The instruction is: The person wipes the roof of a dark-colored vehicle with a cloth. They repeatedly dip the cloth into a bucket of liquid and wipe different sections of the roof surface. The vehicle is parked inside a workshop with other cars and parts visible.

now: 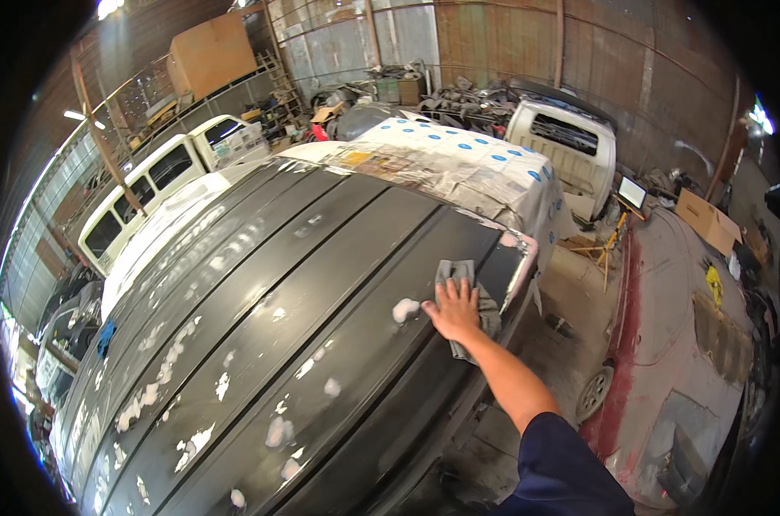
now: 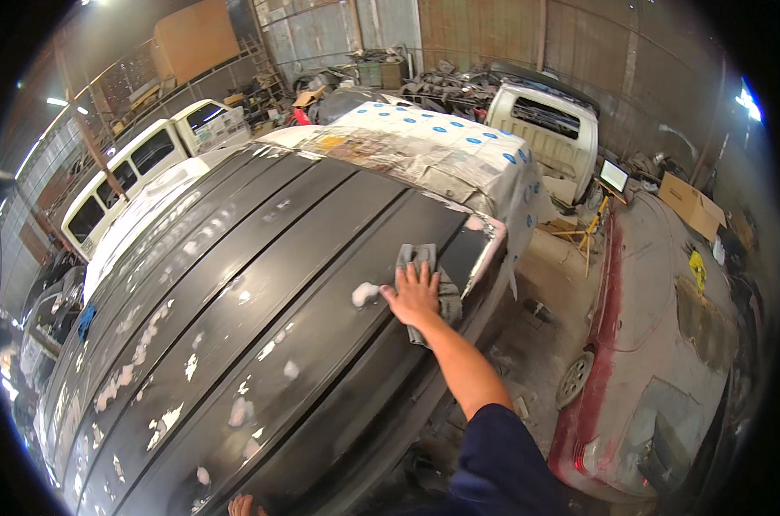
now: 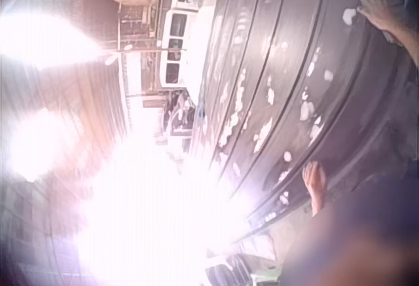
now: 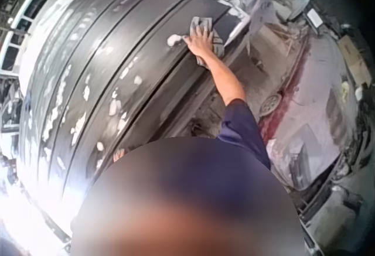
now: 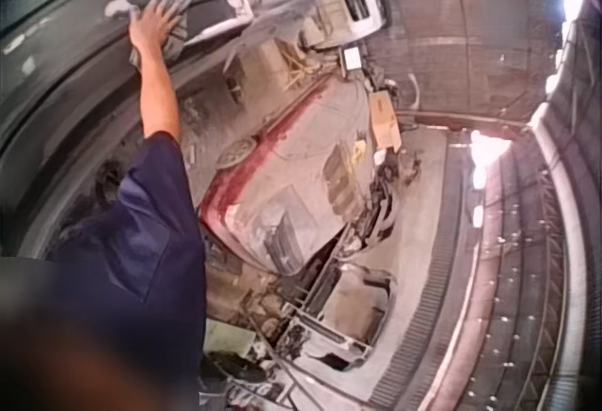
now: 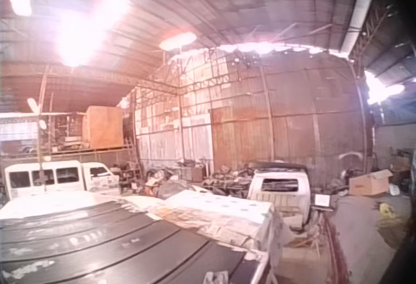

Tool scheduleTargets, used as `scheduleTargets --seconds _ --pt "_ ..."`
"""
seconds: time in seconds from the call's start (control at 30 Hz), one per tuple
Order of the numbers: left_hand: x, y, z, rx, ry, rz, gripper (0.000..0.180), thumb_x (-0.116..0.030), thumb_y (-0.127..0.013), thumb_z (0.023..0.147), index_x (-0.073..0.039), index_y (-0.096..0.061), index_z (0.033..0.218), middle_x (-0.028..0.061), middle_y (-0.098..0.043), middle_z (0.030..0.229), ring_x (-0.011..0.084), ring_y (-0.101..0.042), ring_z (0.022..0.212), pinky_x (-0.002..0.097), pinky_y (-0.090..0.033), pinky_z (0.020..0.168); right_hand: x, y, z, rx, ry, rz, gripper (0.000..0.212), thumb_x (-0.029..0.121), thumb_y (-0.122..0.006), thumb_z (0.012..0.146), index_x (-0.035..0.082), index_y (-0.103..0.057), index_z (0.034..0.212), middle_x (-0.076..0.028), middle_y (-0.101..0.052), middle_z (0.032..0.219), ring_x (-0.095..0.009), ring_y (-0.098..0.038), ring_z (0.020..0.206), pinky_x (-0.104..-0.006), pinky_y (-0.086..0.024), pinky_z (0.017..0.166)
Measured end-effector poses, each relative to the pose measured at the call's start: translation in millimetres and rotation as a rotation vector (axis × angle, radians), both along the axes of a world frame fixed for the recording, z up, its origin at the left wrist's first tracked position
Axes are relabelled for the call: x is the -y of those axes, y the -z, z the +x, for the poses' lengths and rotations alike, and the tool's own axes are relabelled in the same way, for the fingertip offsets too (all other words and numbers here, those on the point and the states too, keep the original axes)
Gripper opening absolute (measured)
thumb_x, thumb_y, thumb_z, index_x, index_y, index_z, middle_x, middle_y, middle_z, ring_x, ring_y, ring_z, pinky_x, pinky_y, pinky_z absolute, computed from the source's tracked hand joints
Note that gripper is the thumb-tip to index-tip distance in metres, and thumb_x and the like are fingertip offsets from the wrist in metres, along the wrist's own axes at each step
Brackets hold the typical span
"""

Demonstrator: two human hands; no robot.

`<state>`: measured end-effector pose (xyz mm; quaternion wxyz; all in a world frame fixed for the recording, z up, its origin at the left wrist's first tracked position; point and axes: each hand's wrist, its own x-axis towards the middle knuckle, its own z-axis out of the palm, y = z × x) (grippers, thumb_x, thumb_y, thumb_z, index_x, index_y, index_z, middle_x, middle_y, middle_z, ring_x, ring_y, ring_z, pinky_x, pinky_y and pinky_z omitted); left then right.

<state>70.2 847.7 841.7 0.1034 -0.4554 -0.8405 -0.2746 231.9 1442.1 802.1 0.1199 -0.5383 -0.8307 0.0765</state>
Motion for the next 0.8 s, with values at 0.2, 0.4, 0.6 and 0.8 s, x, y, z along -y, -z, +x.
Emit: scheduleTargets --seconds 0.2,0.4,0.6,0.8 --pt "-31 -4 -14 0.052 0.087 0.051 0.036 -0.014 -0.065 0.092 0.0 -0.069 0.125 0.0257 -0.066 0.127 0.0454 -0.056 0.128 0.0581 -0.037 0.114 192 12 -60 -0.129 -0.288 0.077 0.087 0.067 -0.039 0.101 -0.003 -0.042 0.152 -0.03 -0.032 0.161 -0.054 -0.022 0.151 -0.0648 -0.017 0.122" --pt "-145 -21 -30 0.064 0.365 0.188 0.03 0.0 -0.065 0.086 0.004 -0.068 0.116 0.0222 -0.068 0.119 0.0466 -0.06 0.121 0.0567 -0.041 0.111 393 22 -79 -0.36 -1.051 -0.031 0.07 0.058 -0.068 0.087 0.002 -0.063 0.13 -0.02 -0.055 0.141 -0.044 -0.041 0.14 -0.0612 -0.026 0.121" --pt "-216 -34 21 0.126 0.676 0.146 0.035 0.008 -0.062 0.08 0.005 -0.065 0.114 0.0232 -0.066 0.117 0.0463 -0.06 0.115 0.0544 -0.043 0.107 297 47 -20 -0.385 -0.798 0.13 0.067 0.06 -0.063 0.09 0.008 -0.066 0.131 -0.015 -0.06 0.141 -0.041 -0.045 0.14 -0.0597 -0.029 0.12" --pt "-235 -18 43 0.125 0.708 0.001 0.034 -0.003 -0.067 0.08 -0.001 -0.067 0.115 0.0172 -0.067 0.119 0.041 -0.061 0.121 0.0566 -0.038 0.112 144 35 49 -0.265 -0.406 0.206 0.066 0.06 -0.044 0.102 0.012 -0.059 0.145 -0.014 -0.053 0.153 -0.04 -0.04 0.147 -0.0616 -0.024 0.121"
